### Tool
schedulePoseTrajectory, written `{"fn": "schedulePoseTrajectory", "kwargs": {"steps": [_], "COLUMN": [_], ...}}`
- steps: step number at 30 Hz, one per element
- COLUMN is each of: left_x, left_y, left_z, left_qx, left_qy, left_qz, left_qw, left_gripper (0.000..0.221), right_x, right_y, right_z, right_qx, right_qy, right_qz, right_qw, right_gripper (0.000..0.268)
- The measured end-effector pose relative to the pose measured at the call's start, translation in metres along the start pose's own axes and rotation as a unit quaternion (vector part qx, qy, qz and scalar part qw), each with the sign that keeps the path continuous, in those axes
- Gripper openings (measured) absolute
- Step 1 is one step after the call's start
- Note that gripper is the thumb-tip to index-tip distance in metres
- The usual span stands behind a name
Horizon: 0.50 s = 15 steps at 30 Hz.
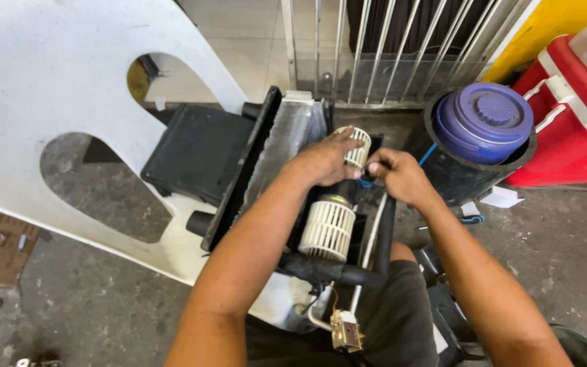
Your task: The person assembles an electronic device by connecting wires, inserting a heat sink, and attaching a black plastic cover. They manipulate internal components and secure the casing while working on a white plastic chair in a workshop.
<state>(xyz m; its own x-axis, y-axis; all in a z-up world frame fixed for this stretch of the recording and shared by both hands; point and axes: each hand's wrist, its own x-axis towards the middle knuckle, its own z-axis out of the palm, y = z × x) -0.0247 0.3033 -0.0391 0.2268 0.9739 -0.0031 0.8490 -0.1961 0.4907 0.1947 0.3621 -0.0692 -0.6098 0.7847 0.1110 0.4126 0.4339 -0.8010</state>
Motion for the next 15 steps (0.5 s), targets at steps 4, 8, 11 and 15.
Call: {"fn": "schedulePoseTrajectory", "kwargs": {"steps": [4,8,11,15], "left_x": [-0.003,-0.006,-0.006,-0.008], "left_y": [0.003,0.007,0.009,0.011], "left_z": [-0.002,-0.006,-0.009,-0.01], "left_qx": [0.001,-0.015,-0.009,-0.007], "left_qy": [-0.004,-0.007,-0.014,-0.016], "left_qz": [-0.013,-0.023,-0.028,-0.035], "left_qw": [1.0,1.0,0.999,0.999], "left_gripper": [0.079,0.079,0.08,0.08], "right_x": [0.019,0.03,0.034,0.04], "right_y": [0.005,0.008,0.009,0.01], "right_z": [-0.005,-0.009,-0.008,-0.005], "right_qx": [-0.087,-0.027,-0.021,-0.035], "right_qy": [-0.054,-0.097,-0.1,-0.101], "right_qz": [-0.022,0.026,0.057,0.082], "right_qw": [0.994,0.995,0.993,0.991], "right_gripper": [0.014,0.014,0.013,0.012]}}
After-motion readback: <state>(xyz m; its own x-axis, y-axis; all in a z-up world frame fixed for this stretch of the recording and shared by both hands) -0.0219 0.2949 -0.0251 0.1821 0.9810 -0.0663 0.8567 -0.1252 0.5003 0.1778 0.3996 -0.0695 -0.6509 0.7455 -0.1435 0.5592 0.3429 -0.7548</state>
